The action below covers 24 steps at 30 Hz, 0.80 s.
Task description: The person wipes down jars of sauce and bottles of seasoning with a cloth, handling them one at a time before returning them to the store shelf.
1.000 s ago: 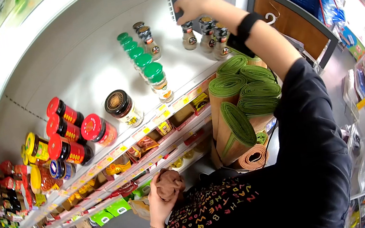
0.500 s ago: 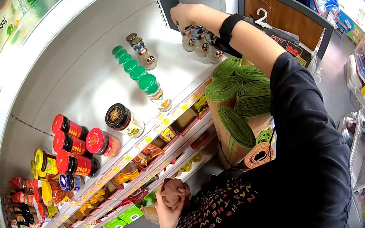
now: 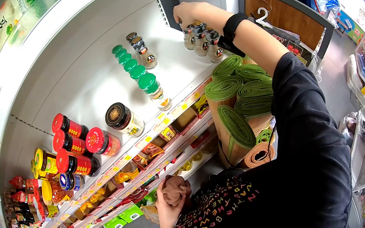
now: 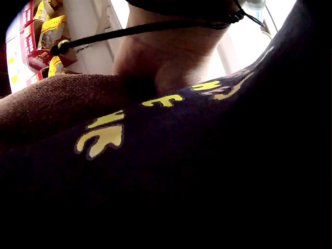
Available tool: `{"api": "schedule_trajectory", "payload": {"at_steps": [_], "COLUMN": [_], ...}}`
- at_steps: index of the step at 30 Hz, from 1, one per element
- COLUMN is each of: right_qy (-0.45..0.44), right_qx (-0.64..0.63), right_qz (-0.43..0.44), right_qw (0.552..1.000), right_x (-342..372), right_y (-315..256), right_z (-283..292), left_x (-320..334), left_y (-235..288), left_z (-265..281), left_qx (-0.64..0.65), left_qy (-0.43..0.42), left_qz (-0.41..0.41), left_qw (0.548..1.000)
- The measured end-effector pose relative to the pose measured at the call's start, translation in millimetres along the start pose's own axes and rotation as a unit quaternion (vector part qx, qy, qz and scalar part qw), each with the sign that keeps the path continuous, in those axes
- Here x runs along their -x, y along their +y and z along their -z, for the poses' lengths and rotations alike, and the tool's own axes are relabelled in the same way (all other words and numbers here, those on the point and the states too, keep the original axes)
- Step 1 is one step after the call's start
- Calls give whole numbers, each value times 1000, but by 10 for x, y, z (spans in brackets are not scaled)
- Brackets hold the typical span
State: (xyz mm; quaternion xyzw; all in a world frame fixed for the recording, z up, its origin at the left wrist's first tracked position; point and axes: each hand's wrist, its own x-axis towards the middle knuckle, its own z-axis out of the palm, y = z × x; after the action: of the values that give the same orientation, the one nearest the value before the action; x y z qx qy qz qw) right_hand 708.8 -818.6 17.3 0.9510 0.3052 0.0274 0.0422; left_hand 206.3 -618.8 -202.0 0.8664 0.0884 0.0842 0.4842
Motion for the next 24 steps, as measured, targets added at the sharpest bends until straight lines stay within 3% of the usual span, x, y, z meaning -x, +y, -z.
{"api": "schedule_trajectory", "payload": {"at_steps": [17, 24], "right_qy": [10, 19], "right_qx": [8, -34], "right_qz": [9, 7], "right_qw": [1000, 999], "right_x": [44, 31], "right_y": [-35, 30], "right_z": [4, -21], "left_x": [9, 17], "left_y": [-83, 14], "left_z": [-4, 17], "left_qx": [37, -9], "left_qy": [-9, 3], "left_qz": [-1, -25], "left_qw": [999, 1000]}}
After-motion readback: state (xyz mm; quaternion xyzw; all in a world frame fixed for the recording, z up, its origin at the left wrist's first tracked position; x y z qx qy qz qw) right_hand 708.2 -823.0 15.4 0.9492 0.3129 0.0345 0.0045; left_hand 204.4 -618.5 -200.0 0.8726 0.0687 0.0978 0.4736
